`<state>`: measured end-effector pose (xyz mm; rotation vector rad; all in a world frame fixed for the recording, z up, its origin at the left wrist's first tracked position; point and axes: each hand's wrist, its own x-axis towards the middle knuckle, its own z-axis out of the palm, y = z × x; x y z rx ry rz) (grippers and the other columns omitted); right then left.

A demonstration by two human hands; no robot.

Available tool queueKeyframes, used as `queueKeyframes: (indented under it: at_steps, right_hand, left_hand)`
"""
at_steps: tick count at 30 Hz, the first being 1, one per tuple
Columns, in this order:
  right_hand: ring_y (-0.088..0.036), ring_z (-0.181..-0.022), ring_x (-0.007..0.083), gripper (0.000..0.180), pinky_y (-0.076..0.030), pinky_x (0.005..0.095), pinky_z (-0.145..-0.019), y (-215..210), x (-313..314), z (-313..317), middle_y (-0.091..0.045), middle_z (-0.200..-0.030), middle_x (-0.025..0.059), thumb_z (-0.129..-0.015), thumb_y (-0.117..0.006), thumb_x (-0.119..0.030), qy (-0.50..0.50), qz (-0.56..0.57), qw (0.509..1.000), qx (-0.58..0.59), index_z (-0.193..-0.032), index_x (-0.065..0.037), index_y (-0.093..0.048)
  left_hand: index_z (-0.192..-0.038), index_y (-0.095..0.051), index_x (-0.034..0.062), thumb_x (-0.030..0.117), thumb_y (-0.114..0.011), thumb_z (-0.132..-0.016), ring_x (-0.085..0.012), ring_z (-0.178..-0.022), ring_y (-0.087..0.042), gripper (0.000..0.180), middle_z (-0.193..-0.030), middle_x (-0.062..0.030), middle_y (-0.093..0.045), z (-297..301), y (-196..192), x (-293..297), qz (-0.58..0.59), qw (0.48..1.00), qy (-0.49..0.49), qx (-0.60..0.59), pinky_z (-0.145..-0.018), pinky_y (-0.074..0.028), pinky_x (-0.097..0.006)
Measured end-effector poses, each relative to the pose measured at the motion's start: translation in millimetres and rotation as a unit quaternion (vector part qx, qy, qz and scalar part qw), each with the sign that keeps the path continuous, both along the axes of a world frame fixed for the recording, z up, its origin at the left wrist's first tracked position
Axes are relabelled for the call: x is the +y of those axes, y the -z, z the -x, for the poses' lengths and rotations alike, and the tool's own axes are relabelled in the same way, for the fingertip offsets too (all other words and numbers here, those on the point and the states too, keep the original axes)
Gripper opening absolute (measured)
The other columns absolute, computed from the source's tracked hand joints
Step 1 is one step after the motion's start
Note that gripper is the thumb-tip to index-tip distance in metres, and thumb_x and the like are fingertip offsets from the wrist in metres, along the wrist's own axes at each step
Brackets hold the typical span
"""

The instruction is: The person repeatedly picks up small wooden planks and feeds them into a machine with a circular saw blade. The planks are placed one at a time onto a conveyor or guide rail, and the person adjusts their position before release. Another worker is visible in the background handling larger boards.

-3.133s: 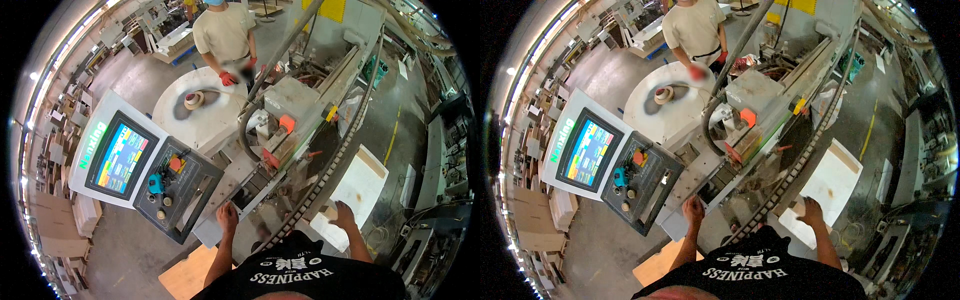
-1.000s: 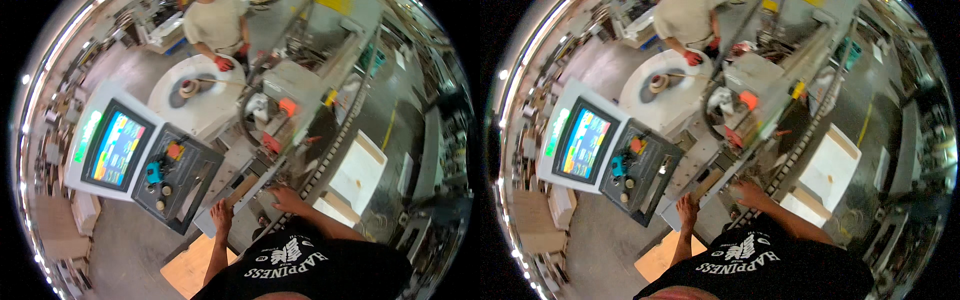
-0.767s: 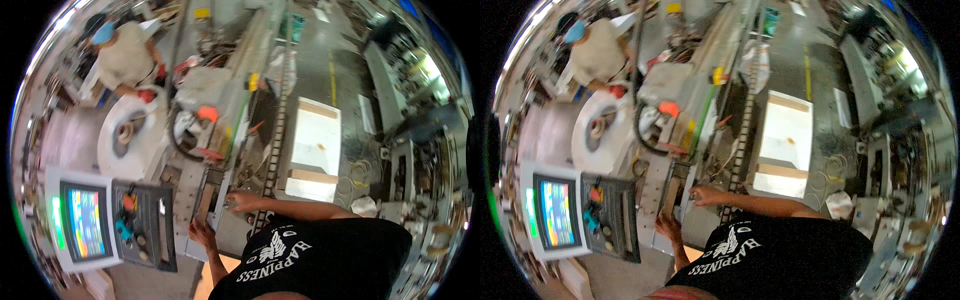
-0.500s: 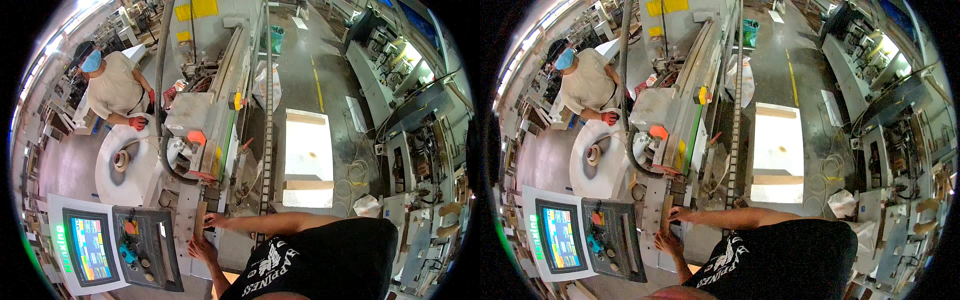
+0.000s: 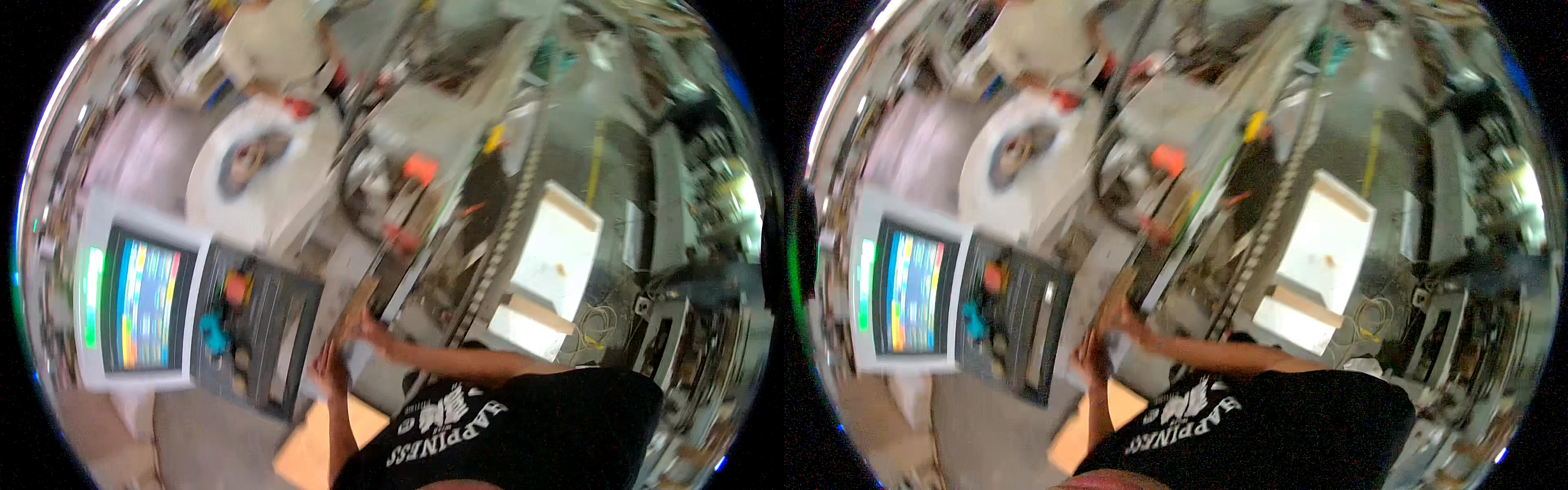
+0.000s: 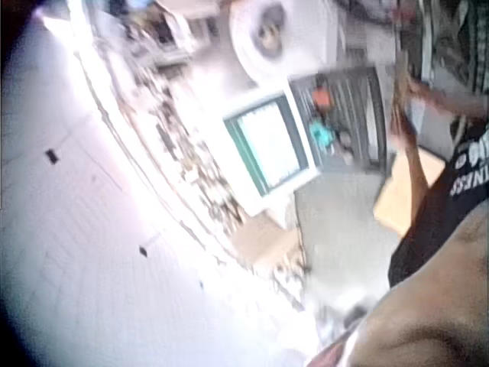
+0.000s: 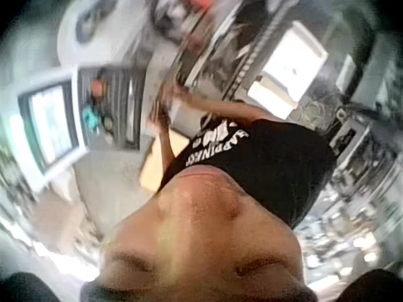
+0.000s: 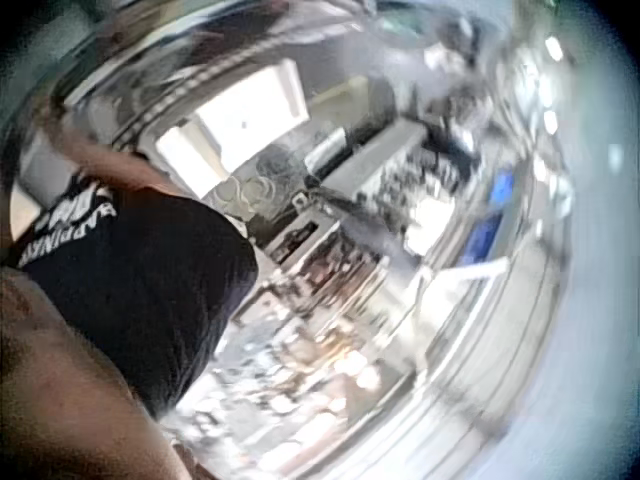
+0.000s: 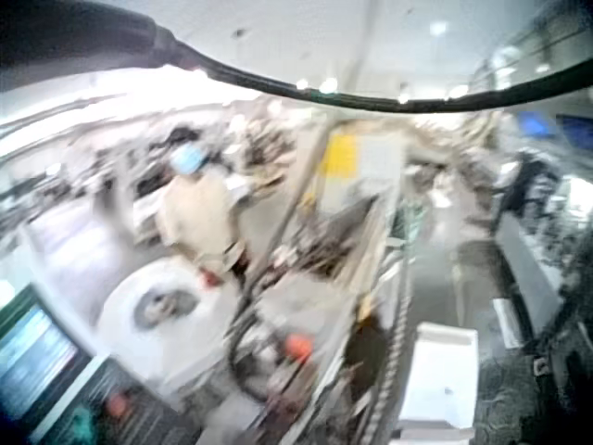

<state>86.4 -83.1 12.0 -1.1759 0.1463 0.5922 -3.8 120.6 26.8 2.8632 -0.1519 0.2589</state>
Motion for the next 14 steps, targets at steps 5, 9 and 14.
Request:
queueKeyframes:
  at_steps: [5, 9, 14]
  right_hand:
    - [-0.011, -0.160, 0.0308, 0.076, -0.023, 0.0480, -0.129, -41.3, -4.6, 8.3, -0.007, -0.173, 0.0154, -0.091, -0.086, -0.048, 0.009, -0.051, 0.998, 0.039, -0.151, -0.020, -0.048]
    - [0.007, -0.167, 0.0236, 0.058, -0.019, 0.0430, -0.131, -36.1, -12.6, -3.2, 0.031, -0.177, 0.0176, -0.097, -0.082, -0.039, 0.002, -0.072, 0.997, 0.003, -0.146, -0.017, -0.061]
    - [0.005, -0.168, 0.0268, 0.061, -0.016, 0.0427, -0.132, -37.8, -25.8, -20.4, 0.023, -0.179, 0.0164, -0.095, -0.083, -0.035, 0.029, -0.080, 0.995, 0.045, -0.149, -0.019, -0.059]
  left_hand:
    - [-0.140, -0.072, 0.0204, 0.014, -0.073, -0.092, -0.0249, -0.114, -0.063, 0.049, -0.147, 0.0006, -0.070, 2.7, -7.3, -3.5, -0.031, 0.999, -0.042, -0.006, -0.108, -0.041, -0.048]
    - [-0.140, -0.072, 0.0224, 0.013, -0.073, -0.092, -0.0237, -0.115, -0.064, 0.050, -0.145, 0.0027, -0.072, -7.9, -12.5, -15.0, 0.021, 0.998, -0.054, -0.014, -0.110, -0.038, -0.049]
    - [-0.142, -0.072, 0.0271, 0.024, -0.080, -0.093, -0.0203, -0.117, -0.065, 0.050, -0.145, 0.0038, -0.071, -9.7, 13.6, -32.9, -0.032, 0.998, -0.047, -0.042, -0.117, -0.031, -0.046]
